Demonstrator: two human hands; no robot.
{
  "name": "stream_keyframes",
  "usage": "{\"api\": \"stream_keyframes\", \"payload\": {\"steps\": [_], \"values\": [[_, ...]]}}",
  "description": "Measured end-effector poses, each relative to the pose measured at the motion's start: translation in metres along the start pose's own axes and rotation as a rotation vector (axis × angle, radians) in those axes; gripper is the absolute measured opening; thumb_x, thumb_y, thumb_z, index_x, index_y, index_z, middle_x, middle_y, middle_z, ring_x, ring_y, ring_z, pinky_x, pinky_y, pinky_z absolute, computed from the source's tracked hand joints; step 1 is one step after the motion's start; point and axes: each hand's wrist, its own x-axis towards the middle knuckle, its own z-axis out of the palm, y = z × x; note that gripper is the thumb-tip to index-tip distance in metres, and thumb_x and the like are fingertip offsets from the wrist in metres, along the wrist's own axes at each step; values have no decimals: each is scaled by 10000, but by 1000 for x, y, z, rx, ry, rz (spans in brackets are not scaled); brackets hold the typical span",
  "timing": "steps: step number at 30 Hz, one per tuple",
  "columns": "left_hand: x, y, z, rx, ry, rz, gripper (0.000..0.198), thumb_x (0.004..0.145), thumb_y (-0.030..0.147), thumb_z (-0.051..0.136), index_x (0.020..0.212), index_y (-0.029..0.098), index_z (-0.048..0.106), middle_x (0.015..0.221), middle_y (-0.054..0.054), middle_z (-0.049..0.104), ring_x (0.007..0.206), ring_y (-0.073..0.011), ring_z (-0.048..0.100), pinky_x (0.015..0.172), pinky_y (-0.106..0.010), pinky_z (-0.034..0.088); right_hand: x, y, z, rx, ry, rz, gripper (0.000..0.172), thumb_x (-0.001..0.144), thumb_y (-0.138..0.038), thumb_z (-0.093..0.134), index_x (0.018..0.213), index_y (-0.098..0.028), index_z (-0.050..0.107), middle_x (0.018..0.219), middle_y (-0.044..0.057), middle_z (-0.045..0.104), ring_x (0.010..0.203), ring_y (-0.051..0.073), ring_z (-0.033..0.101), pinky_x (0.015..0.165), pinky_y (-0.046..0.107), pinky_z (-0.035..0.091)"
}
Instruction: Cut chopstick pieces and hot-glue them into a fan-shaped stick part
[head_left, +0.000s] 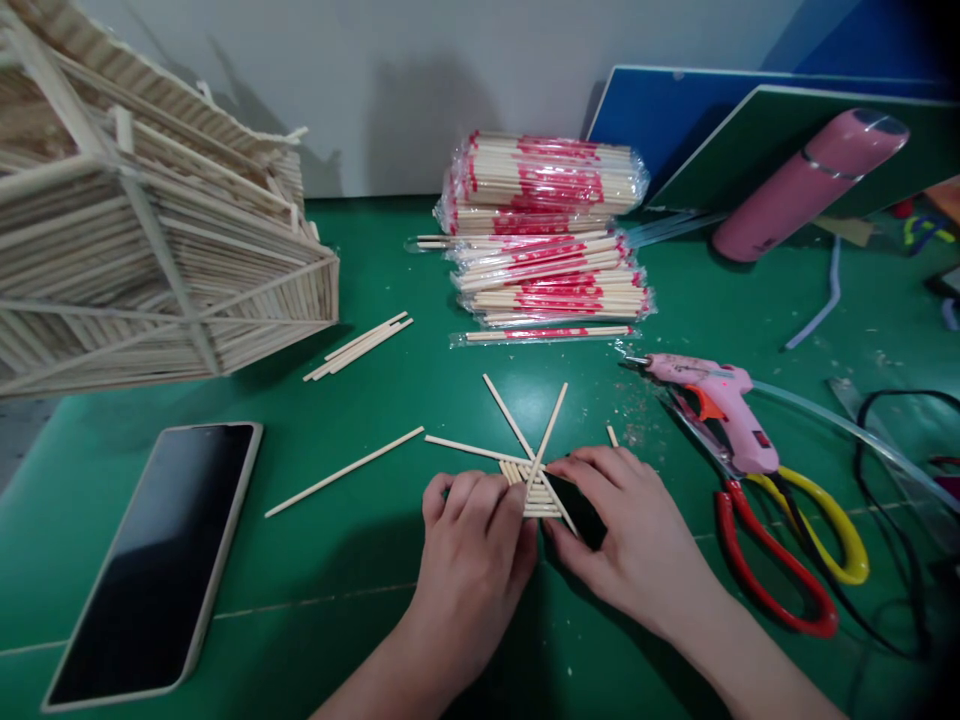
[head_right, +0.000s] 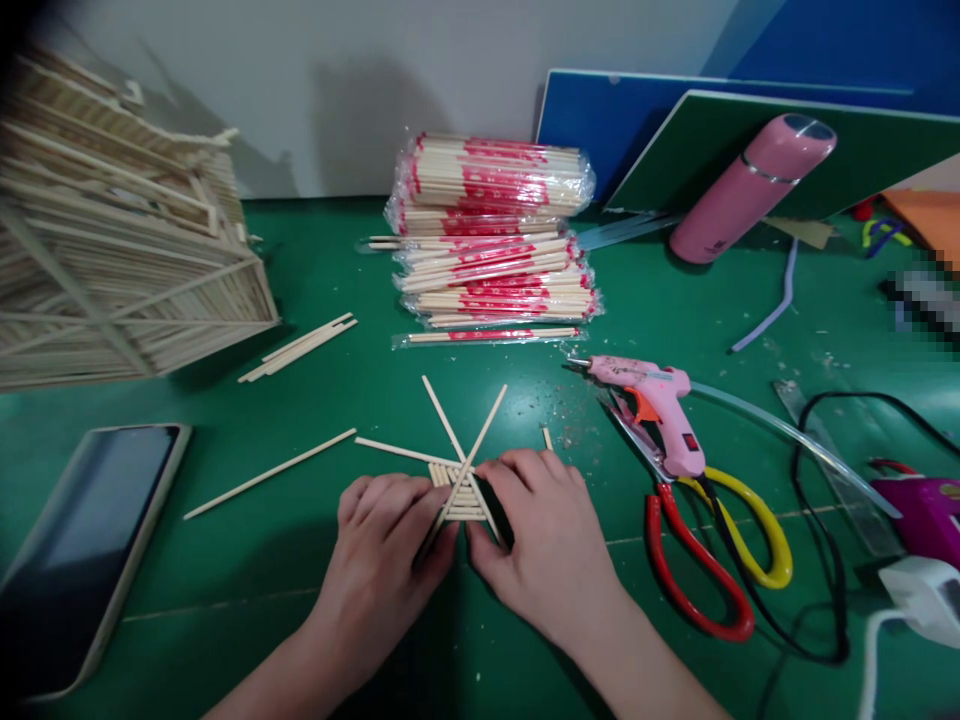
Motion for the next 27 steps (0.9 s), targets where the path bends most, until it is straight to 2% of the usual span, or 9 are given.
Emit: {"api": "stream_keyframes", "payload": {"steps": [4, 10, 14, 17, 22, 27], "values": [[-1, -1, 0, -4, -19, 2, 147, 783, 173, 472, 898, 165, 565, 852, -53, 584, 794, -187, 478, 767, -376, 327, 0, 0, -1, 1, -14, 2, 308, 724, -309, 530, 1018, -217, 544, 998, 68, 557, 903, 243, 488, 758, 387, 381], [2, 2, -7, 87, -91, -5, 292, 782, 201, 458, 1068, 168, 512, 871, -65, 574, 791, -206, 458, 758, -404, 318, 2, -1, -3, -1, -24, 24, 341, 717, -298, 534, 1034, -176, 503, 1007, 74, 555, 903, 239, 481, 760, 383, 378], [13, 6, -15, 191, -149, -41, 373, 732, 242, 495, 1103, 200, 498, 1000, -89, 536, 925, -259, 444, 801, -439, 292, 5, -2, -5, -12, -43, 11, 356, 703, -291, 545, 1042, -192, 504, 1020, 66, 549, 910, 241, 474, 769, 385, 368], [25, 4, -18, 212, -183, -11, 378, 695, 285, 510, 1058, 179, 511, 1060, -98, 515, 1011, -280, 411, 853, -469, 248, 7, -3, -7, -5, -55, 8, 317, 703, -290, 546, 1008, -206, 519, 991, 59, 548, 906, 239, 469, 770, 381, 359], [39, -1, -21, 205, -345, -36, 332, 636, 349, 535, 935, 205, 534, 1017, -75, 517, 1007, -272, 405, 853, -474, 245, 9, -3, -8, -10, -74, 11, 270, 703, -307, 550, 953, -207, 538, 939, 57, 540, 888, 241, 458, 783, 381, 337], [42, -2, -22, 204, -382, -37, 324, 627, 354, 532, 917, 210, 529, 1014, -71, 507, 986, -262, 410, 847, -473, 248, 10, -1, -8, -14, -83, -3, 254, 695, -310, 555, 928, -210, 545, 926, 54, 538, 878, 241, 454, 774, 373, 333]]}}
